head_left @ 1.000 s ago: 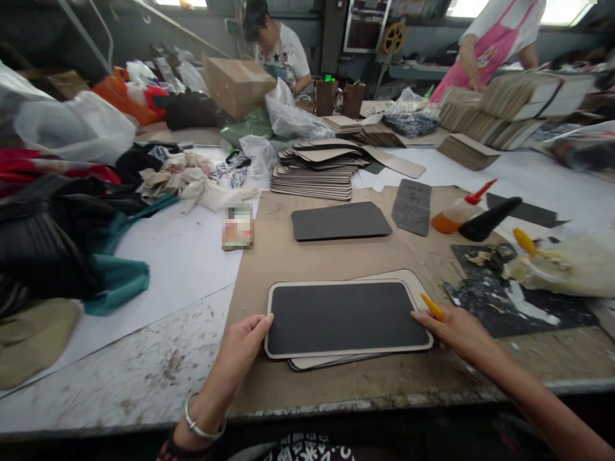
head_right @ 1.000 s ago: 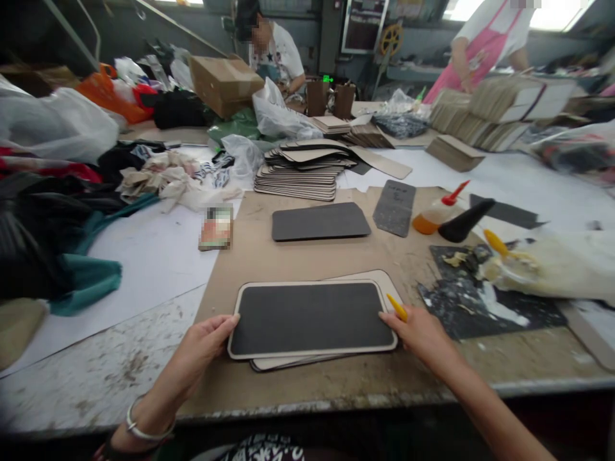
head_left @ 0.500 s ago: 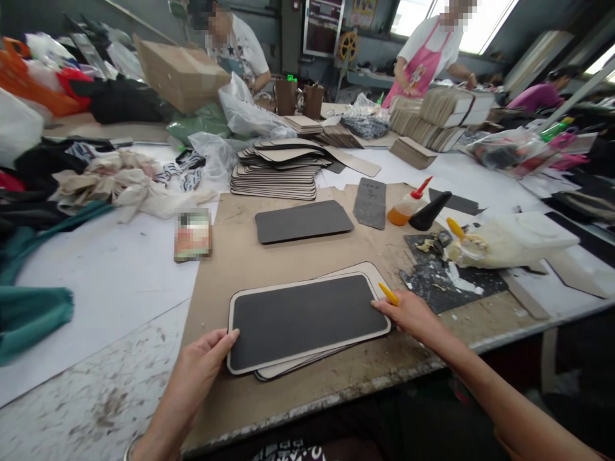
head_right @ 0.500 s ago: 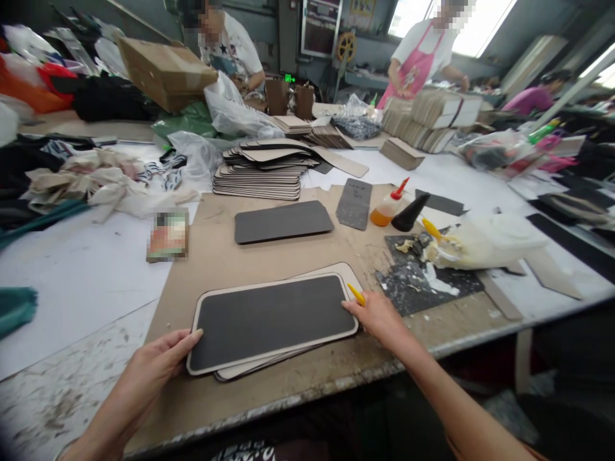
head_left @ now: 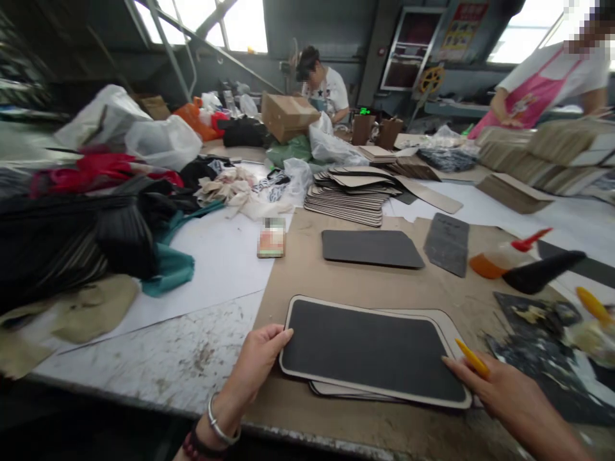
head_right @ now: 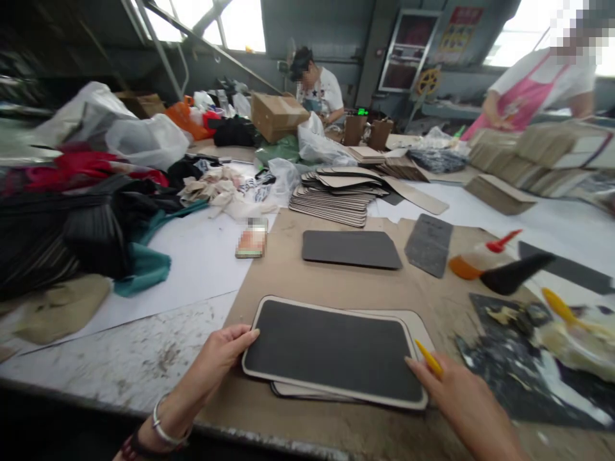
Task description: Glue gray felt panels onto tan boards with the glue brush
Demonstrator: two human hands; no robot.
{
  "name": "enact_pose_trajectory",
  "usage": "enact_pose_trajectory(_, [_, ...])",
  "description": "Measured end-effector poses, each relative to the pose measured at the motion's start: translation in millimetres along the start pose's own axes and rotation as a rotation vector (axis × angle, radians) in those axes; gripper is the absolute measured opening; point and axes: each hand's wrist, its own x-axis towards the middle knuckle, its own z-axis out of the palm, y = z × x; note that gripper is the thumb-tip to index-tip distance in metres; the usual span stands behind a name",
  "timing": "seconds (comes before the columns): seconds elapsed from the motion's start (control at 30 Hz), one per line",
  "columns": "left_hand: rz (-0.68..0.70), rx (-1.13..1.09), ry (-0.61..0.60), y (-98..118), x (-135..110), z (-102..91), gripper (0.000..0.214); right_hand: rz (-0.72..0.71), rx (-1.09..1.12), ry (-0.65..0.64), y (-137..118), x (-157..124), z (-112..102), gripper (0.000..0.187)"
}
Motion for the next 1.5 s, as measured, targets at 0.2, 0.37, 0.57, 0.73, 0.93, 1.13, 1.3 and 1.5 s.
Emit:
enact_pose_trajectory(0.2, [0.064,-0.069,0.146,15,-11,-49.1,0.036,-0.071,-0.103,-0.040,-80,23,-19,0.036])
enact_pose_trajectory(0.37, [0.122,-0.095,0.339,25,-29,-112.4,0.037,-0.358,-0.079,0.006,-190,35,-20,0.032])
enact_pose_trajectory(0.57, [0.171,-0.037,0.520,16,-47,-167.1,0.039,-0.571,-0.142,-0.054,-273,41,10,0.030])
enact_pose_trajectory(0.73, [0.201,0.081,0.608,6,-45,-195.6,0.039,-0.626,-0.199,-0.112,-297,51,31,0.029])
enact_pose_trajectory(0.93, [0.096,0.237,0.608,2,-42,-212.5,0.036,-0.624,-0.181,-0.299,-301,73,50,0.032])
enact_pose_trajectory(1.13, [0.013,0.335,0.620,0,-40,-214.8,0.033,-0.652,-0.162,-0.280,-293,91,70,0.031])
enact_pose_trajectory(1.3, [-0.012,0.381,0.624,1,-38,-214.7,0.032,-0.671,-0.154,-0.251,-288,96,76,0.034])
enact_pose_trajectory(1.5, [-0.033,0.457,0.641,3,-40,-216.6,0.032,-0.674,-0.131,-0.282,-289,93,79,0.036])
